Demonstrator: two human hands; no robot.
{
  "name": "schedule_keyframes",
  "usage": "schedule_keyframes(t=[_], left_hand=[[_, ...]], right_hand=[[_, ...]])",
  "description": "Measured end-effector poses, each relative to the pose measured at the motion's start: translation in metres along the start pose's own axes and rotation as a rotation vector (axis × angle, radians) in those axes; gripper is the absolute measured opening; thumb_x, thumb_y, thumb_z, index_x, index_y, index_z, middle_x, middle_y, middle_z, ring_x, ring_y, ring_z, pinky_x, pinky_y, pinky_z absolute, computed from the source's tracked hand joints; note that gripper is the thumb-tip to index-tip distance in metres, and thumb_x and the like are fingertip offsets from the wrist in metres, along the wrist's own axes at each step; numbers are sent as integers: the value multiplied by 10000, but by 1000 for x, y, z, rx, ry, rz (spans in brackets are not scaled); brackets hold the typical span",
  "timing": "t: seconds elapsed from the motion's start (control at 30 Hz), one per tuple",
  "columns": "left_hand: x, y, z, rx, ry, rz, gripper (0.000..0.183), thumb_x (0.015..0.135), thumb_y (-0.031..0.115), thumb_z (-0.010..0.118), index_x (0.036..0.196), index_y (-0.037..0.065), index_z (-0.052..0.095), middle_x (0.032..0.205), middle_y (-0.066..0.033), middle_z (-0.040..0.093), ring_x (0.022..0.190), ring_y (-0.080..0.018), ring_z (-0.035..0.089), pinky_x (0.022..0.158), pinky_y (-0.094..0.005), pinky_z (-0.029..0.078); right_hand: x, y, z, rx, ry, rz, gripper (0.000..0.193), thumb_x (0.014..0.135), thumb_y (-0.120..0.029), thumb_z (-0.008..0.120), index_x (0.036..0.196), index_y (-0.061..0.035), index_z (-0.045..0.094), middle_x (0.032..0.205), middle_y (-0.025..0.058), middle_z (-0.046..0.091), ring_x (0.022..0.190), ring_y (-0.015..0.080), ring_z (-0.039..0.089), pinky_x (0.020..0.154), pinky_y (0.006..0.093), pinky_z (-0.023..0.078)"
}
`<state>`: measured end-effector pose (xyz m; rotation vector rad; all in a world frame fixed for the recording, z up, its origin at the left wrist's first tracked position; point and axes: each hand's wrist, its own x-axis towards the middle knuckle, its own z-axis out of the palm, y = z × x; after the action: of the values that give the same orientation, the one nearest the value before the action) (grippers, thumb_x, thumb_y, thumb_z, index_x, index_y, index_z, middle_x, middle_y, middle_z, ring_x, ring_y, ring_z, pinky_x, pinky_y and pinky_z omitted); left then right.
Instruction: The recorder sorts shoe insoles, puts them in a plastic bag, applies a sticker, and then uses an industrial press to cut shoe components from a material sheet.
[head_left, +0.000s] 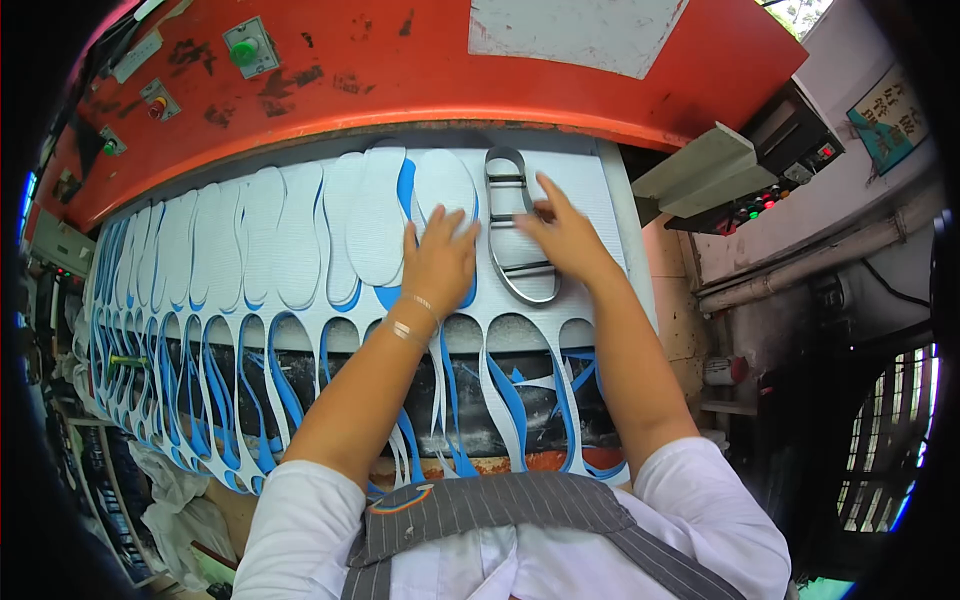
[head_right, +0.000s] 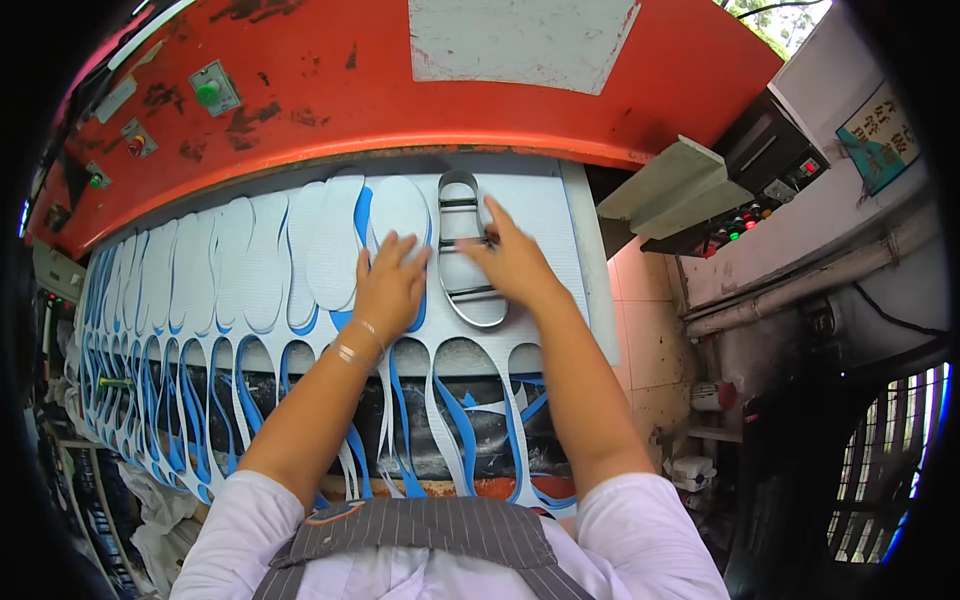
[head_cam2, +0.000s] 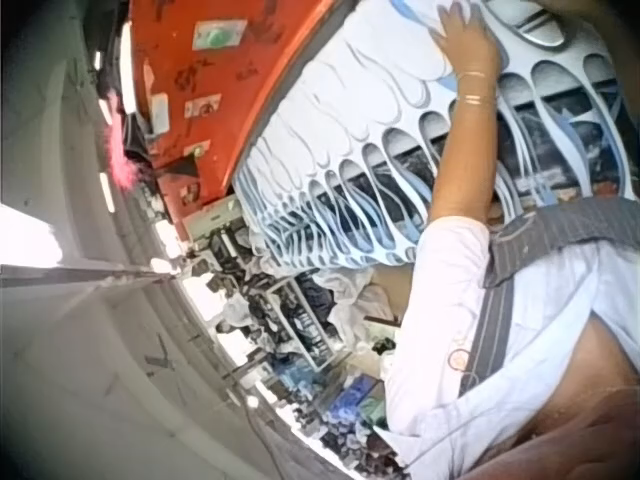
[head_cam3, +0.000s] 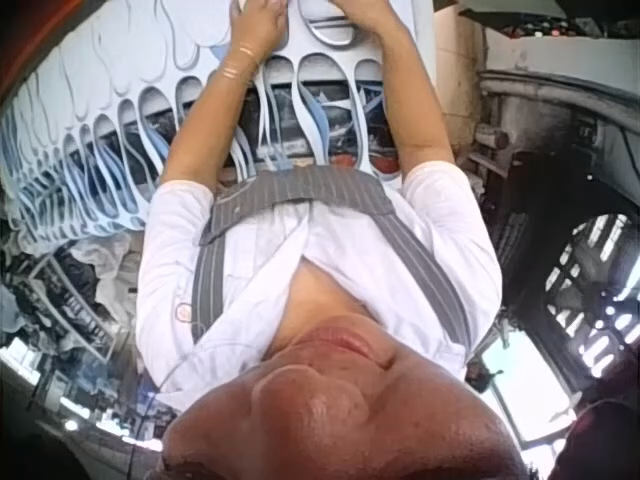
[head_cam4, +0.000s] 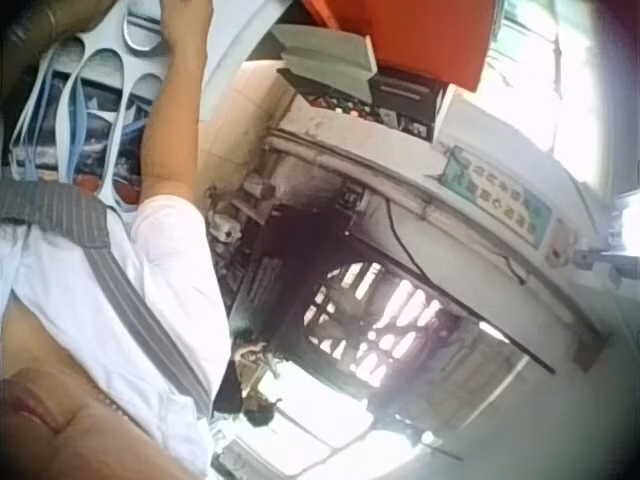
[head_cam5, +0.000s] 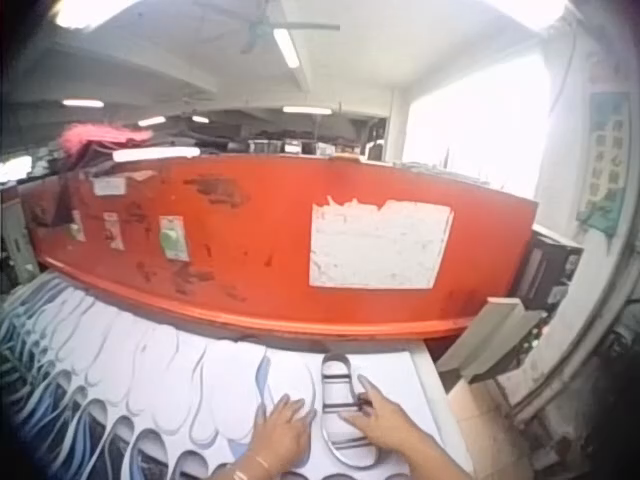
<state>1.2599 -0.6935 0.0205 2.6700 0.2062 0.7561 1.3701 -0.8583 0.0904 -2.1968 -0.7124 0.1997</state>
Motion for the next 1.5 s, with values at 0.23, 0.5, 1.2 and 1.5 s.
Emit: schedule_keyframes(t=[0.23,0.5,1.2,1.5], left_hand=[[-23,-1,-18,-52,-201,60,433,845,156,517,1272,95,544,1393,-64,446,1375,-271,297,1093,-581,190],[-33,-8,-26,-162,-188,55,397,850,160,517,1232,71,579,1385,-58,464,1383,-262,288,1105,-560,155],[-106,-553,-482,145,736,-444,571,888,108,491,1432,27,339,1424,-183,428,1286,-235,444,1039,-286,328],[-149,-222,-311,-235,246,-255,156,861,107,565,938,44,685,912,-144,666,863,-253,630,777,-343,486]], right_hand=[[-74,21,15,-319,-11,-224,814,589,-399,839,1249,-48,519,1327,254,487,1315,359,393,1100,475,267],[-83,17,31,-385,86,-376,732,596,-379,832,1198,-75,547,1280,238,530,1279,348,441,1097,472,279],[28,-342,158,-31,372,-740,263,848,-241,639,970,-81,470,832,118,637,659,360,615,524,460,462],[-104,-216,132,-263,-263,-308,388,833,-437,627,906,-64,546,849,149,631,790,368,615,682,459,468]])
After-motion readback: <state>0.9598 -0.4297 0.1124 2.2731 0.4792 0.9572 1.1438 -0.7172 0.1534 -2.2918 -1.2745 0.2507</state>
